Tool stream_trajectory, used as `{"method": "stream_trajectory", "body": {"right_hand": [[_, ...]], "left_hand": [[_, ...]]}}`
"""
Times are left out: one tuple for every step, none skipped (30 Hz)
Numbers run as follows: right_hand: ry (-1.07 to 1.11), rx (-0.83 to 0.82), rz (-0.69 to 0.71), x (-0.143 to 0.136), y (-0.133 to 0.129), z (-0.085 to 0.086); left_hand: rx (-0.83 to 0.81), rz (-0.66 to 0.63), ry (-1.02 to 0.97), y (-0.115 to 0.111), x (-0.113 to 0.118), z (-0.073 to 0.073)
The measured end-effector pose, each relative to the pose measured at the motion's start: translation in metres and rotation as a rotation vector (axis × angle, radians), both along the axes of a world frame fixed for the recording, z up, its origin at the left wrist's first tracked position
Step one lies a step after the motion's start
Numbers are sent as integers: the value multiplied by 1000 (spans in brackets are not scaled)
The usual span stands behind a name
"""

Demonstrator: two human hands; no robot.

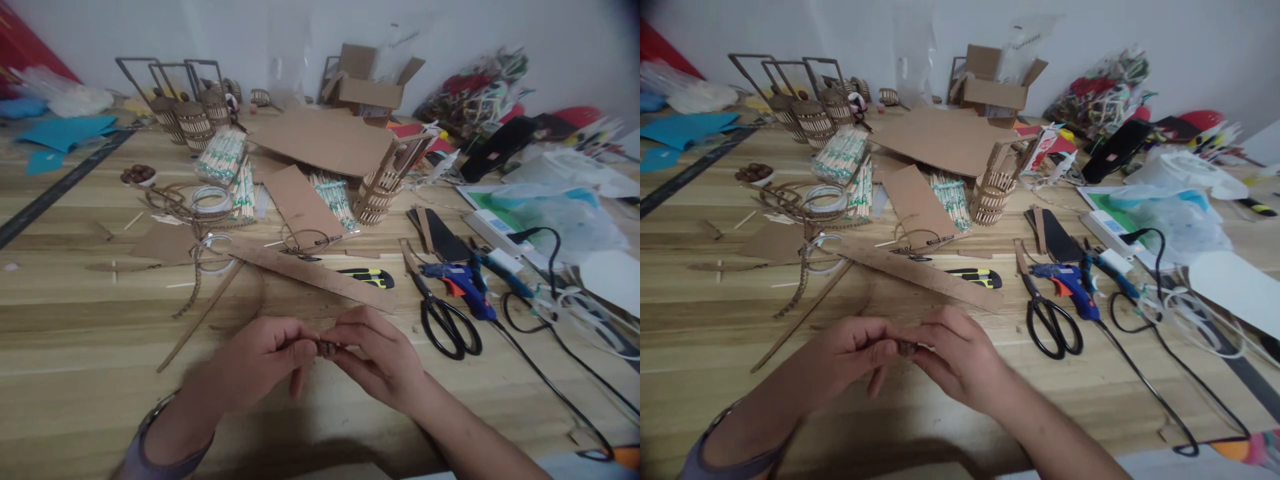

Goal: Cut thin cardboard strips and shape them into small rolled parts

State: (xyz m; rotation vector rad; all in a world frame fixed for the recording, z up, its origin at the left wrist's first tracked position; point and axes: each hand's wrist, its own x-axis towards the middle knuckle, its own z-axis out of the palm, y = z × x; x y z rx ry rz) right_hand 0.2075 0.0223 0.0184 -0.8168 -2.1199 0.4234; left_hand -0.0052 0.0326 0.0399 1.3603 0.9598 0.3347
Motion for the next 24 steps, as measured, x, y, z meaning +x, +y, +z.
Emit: {"method": "stream_trajectory", "body": {"right_hand": [[-1,-5,0,1,0,0],[-4,-8,1,1,0,0],[-10,-10,3,2,1,0],[-19,-8,4,2,1,0],[-35,0,6,2,1,0],[-58,17,4,2,1,0],[-90,40,-6,1,1,1],[-131,68,-21,1,1,1],[-177,99,-40,0,1,1],[-222,129,-56,-1,0,0],[-263,153,-66,-2,0,0],[-296,171,-71,-2,-1,-1],[-323,182,-68,-3,-1,-2],[-343,192,-63,-4,-2,-4],[-358,200,-58,-5,-2,-5],[-369,208,-56,-5,-3,-6],[-375,216,-57,-6,-3,-7],[-373,222,-58,-6,-3,-8],[-363,227,-60,-6,-3,-9],[-343,228,-65,-6,-3,-9],[-316,224,-69,-6,-2,-10],[-277,216,-71,-6,-2,-10],[-230,201,-69,-6,-2,-10],[-180,179,-65,-6,-2,-9]], "left_hand": [[4,6,4,0,0,-1],[3,9,-1,0,0,-1],[-1,7,-8,0,0,-2],[-4,4,-9,0,0,-2],[-2,5,-1,0,0,-2],[5,13,19,0,0,-2],[21,22,48,0,1,-1],[42,31,81,-1,1,0],[65,43,114,-1,2,2],[83,57,141,-2,4,3],[93,73,165,-2,6,3],[96,89,184,-3,8,3],[98,109,200,-4,11,3],[102,128,215,-5,13,2],[113,149,231,-6,16,0],[128,166,250,-6,18,-1],[150,184,270,-7,20,-2],[172,196,285,-8,22,-3],[193,202,291,-9,22,-3],[206,205,288,-10,22,-2],[209,204,273,-10,22,-2],[195,198,250,-11,21,-1],[164,188,215,-11,20,0],[115,172,170,-12,18,1]]}}
